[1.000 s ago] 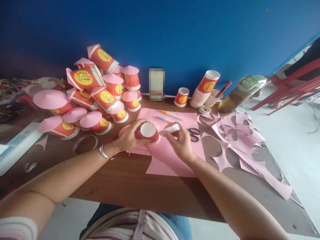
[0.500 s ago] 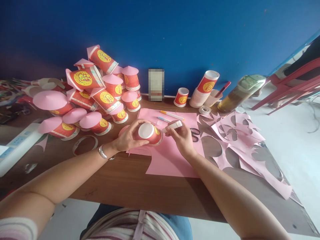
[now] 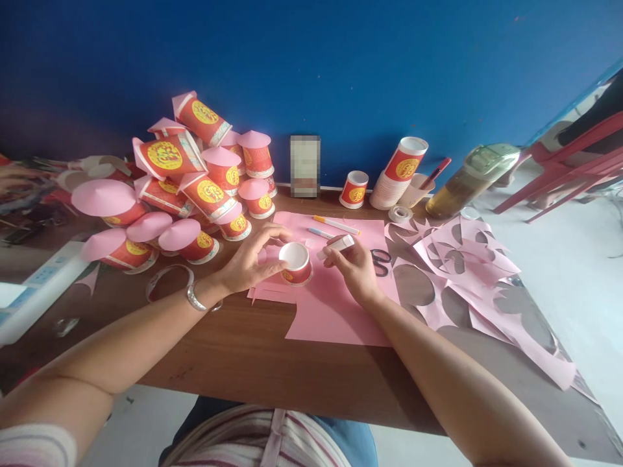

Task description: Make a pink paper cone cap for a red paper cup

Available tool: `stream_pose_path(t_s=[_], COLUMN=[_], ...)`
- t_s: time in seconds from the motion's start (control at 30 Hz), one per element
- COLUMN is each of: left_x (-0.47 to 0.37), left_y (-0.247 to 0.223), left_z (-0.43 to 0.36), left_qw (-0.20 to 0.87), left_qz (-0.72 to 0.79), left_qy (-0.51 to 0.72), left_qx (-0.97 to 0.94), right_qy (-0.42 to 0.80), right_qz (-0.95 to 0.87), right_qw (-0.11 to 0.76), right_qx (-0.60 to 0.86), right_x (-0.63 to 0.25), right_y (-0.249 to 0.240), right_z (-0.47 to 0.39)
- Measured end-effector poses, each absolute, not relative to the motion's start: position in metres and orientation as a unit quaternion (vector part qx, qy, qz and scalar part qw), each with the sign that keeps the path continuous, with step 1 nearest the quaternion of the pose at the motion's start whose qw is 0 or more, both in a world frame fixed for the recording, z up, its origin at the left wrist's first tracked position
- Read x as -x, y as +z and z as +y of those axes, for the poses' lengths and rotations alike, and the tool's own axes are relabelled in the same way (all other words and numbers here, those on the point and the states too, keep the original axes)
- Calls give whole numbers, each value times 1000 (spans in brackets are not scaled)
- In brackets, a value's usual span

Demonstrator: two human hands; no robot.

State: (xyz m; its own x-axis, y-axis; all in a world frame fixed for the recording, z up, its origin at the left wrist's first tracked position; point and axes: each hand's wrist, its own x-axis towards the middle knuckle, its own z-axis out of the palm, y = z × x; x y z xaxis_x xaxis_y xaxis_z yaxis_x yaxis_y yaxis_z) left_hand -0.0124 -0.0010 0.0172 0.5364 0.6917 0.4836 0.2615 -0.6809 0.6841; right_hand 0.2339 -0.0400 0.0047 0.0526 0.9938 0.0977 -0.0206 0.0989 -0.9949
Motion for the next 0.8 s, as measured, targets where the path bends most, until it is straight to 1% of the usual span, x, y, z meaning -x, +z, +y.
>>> stream_pose_path(t_s=[0.1,0.27,0.33,0.53,0.6,0.8], left_x=[14,14,13,0,-5,-11], left_y=[38,66,74,89,91,92], left_z=[2,8,10,17,19,22], left_qw=[168,65,24,-135,-171,-247], left_qz=[289,272,252,172,152,115], left_qy=[387,384,354,202,159,125], left_qx=[-859,-880,-900,-955,-960,-954], right_qy=[471,476,484,481,478,478], right_qz=[-504,-500,-493,-489,-498,-515], right_qw=[543,543,546,550,546,534], right_qx=[479,478,474,476,475,470], right_x=[-235,-234,-233,-234,-235,-236], right_y=[5,2,-1,-6,-5,-3], right_z=[-39,-37,-36,-33,-33,-33])
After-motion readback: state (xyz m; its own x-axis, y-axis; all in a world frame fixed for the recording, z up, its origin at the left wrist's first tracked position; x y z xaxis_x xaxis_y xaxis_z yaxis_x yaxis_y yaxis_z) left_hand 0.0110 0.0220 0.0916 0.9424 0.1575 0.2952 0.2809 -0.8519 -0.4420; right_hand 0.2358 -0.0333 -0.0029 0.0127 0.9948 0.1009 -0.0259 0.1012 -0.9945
